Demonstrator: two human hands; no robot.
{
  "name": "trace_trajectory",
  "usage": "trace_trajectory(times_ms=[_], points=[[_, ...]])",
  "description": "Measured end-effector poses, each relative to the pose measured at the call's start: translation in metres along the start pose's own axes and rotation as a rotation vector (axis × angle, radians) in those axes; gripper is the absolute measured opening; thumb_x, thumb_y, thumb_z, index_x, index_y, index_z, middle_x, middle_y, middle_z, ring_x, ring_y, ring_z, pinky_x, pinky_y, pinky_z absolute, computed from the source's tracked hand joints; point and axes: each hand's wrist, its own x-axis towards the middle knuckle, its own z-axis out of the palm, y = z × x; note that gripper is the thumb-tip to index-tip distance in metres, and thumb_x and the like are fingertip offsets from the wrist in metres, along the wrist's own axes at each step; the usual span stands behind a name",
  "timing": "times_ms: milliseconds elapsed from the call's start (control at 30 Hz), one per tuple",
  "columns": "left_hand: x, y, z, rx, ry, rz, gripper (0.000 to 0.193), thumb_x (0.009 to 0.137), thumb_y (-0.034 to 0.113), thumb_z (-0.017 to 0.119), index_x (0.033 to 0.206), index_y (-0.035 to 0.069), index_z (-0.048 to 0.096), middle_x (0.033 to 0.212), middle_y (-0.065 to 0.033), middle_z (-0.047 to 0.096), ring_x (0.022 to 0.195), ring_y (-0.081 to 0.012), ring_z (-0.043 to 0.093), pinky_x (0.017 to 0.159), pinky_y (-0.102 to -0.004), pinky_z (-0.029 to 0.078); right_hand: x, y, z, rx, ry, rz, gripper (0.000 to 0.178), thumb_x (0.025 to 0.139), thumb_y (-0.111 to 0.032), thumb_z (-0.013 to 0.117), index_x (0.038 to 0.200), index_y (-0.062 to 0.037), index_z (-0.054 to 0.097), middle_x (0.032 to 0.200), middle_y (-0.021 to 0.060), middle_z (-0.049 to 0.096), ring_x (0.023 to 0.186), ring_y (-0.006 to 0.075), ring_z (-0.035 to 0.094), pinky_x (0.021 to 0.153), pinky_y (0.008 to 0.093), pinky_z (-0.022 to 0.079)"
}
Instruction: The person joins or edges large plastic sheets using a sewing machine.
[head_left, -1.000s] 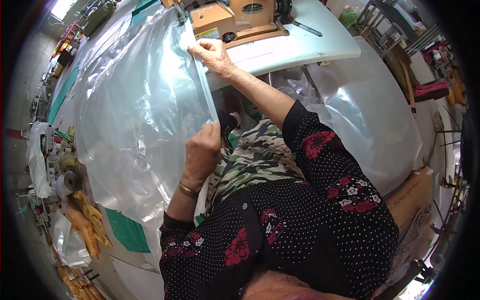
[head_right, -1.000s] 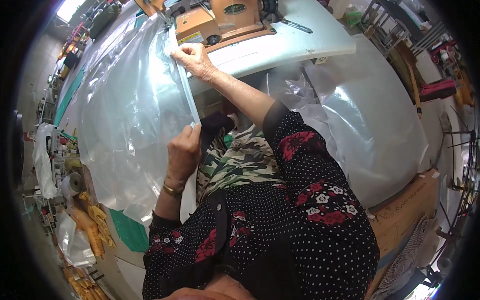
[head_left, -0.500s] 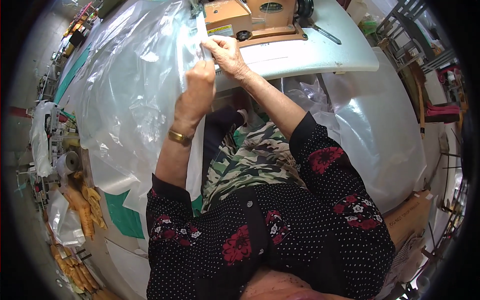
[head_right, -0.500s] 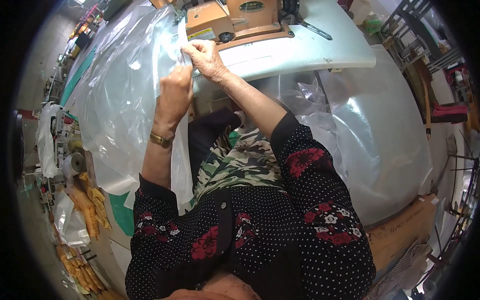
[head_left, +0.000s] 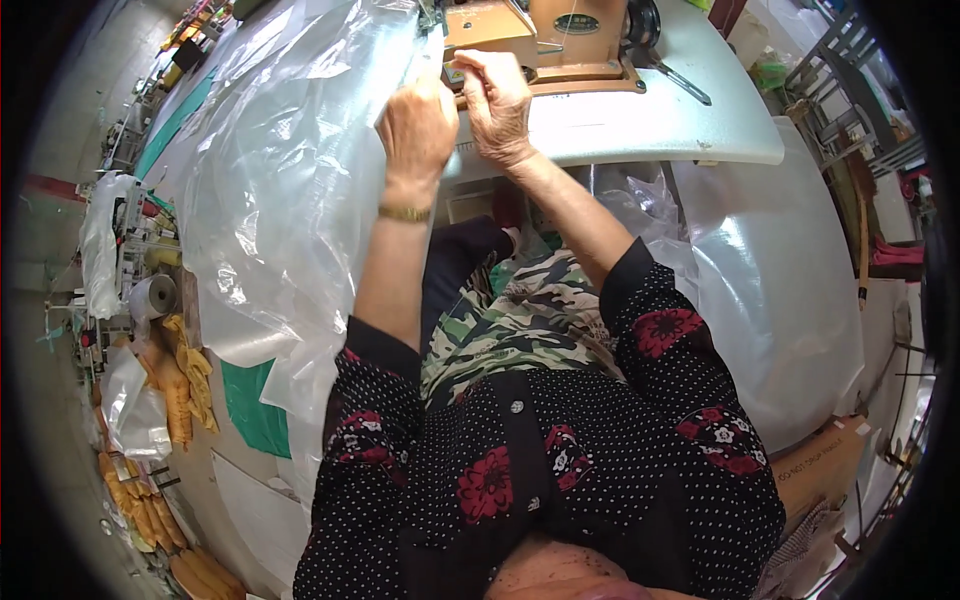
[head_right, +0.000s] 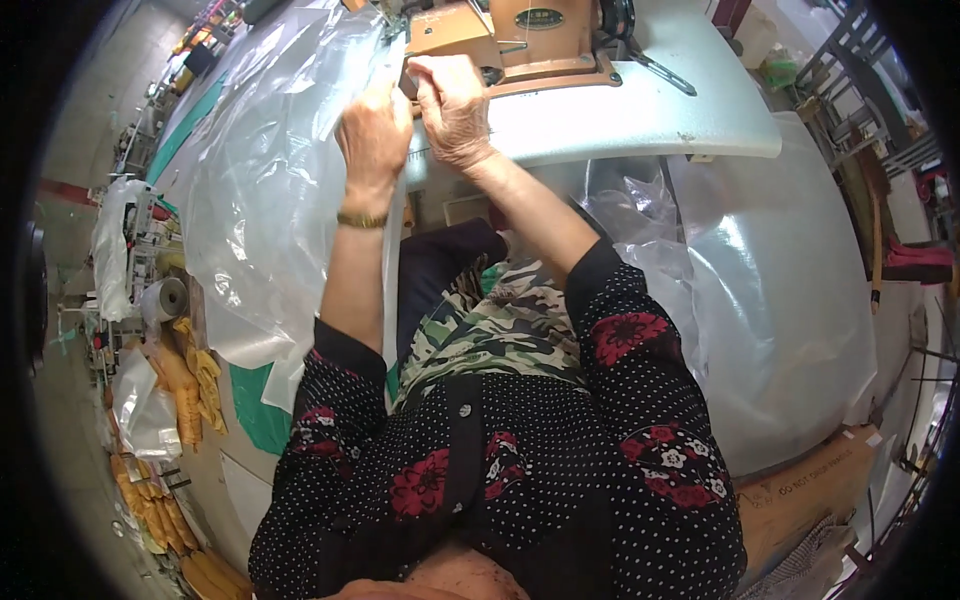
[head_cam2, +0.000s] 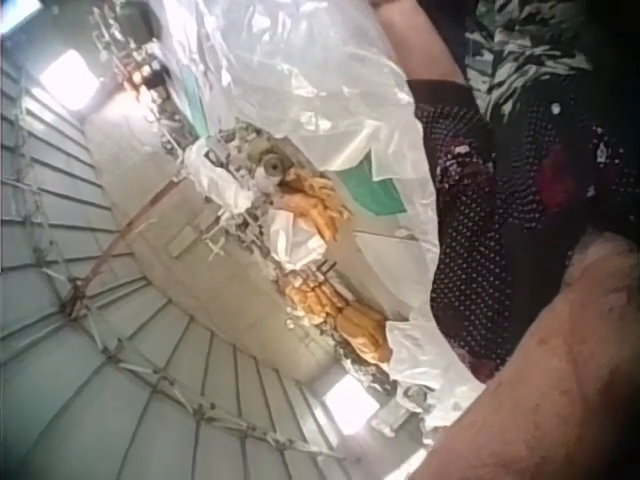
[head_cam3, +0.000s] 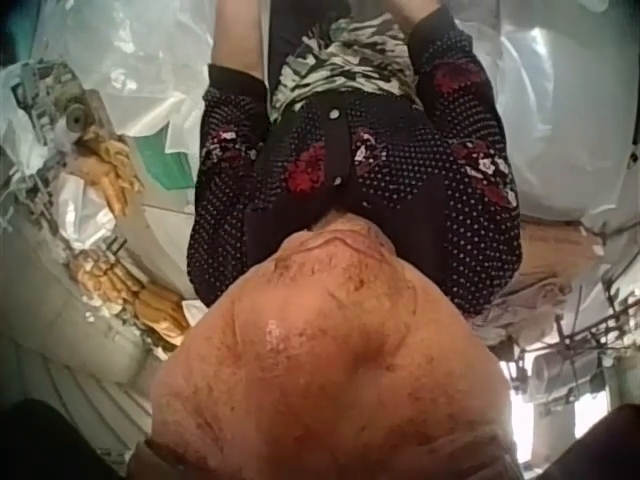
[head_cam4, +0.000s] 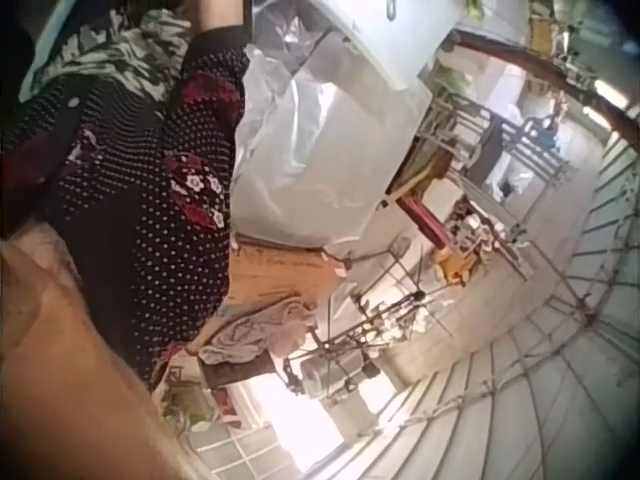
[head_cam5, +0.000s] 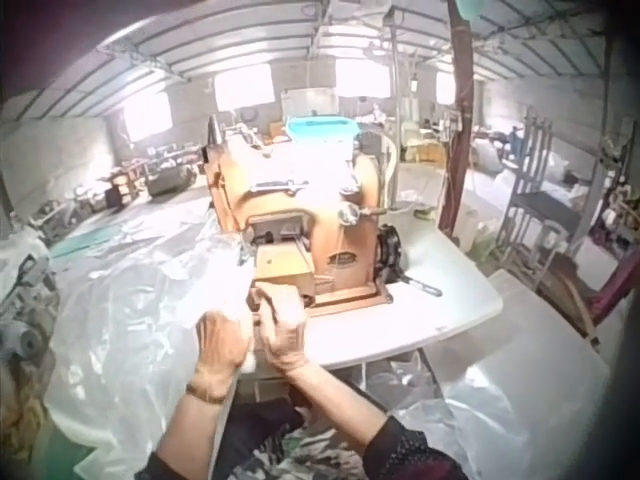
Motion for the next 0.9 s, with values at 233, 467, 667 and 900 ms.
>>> trace_trajectory(times_ms=[233, 467, 667, 900], points=[[-0.039, 0.016, -0.001, -0.009, -0.004, -0.044, 0.006, 0.086, 0.007, 0.056, 0.088, 0.003, 0.058, 0.076, -0.0192, 0.062, 0.072, -0.0385, 0.063, 0.062, -0.0464, 0.050, 0.028, 0.011, -0.018, -0.671, -0.339, -0.466, 0.035, 0.083, -0.015, 0.058, 0.118, -0.0141, 0.063, 0.125, 0.0010, 0.061, 0.122, 0.0208, 0.051, 0.107, 0.0449, 0.030], [-0.024, -0.012, 0.001, -0.044, -0.003, 0.045, 0.004, 0.086, 0.005, 0.056, 0.089, 0.003, 0.059, 0.075, -0.0176, 0.062, 0.073, -0.0385, 0.063, 0.065, -0.0459, 0.050, 0.029, 0.013, -0.006, -0.652, -0.350, -0.428, 0.043, 0.081, -0.009, 0.061, 0.123, -0.0145, 0.060, 0.128, 0.0010, 0.059, 0.123, 0.0198, 0.050, 0.107, 0.0429, 0.027], [0.015, -0.021, 0.008, -0.020, 0.097, 0.124, 0.009, 0.086, 0.008, 0.057, 0.088, 0.002, 0.063, 0.077, -0.0182, 0.064, 0.071, -0.0365, 0.064, 0.064, -0.0446, 0.051, 0.029, 0.016, -0.001, -0.685, -0.285, -0.431, 0.036, 0.083, -0.017, 0.061, 0.120, -0.0152, 0.061, 0.123, 0.0002, 0.061, 0.119, 0.0184, 0.052, 0.104, 0.0407, 0.027], [0.029, -0.026, 0.013, -0.020, 0.101, 0.102, 0.012, 0.087, 0.008, 0.056, 0.090, 0.001, 0.065, 0.078, -0.0185, 0.065, 0.073, -0.0366, 0.066, 0.067, -0.0438, 0.053, 0.032, 0.013, -0.001, -0.680, -0.292, -0.405, 0.036, 0.083, -0.018, 0.062, 0.119, -0.0123, 0.061, 0.121, 0.0002, 0.062, 0.115, 0.0174, 0.053, 0.101, 0.0400, 0.029]])
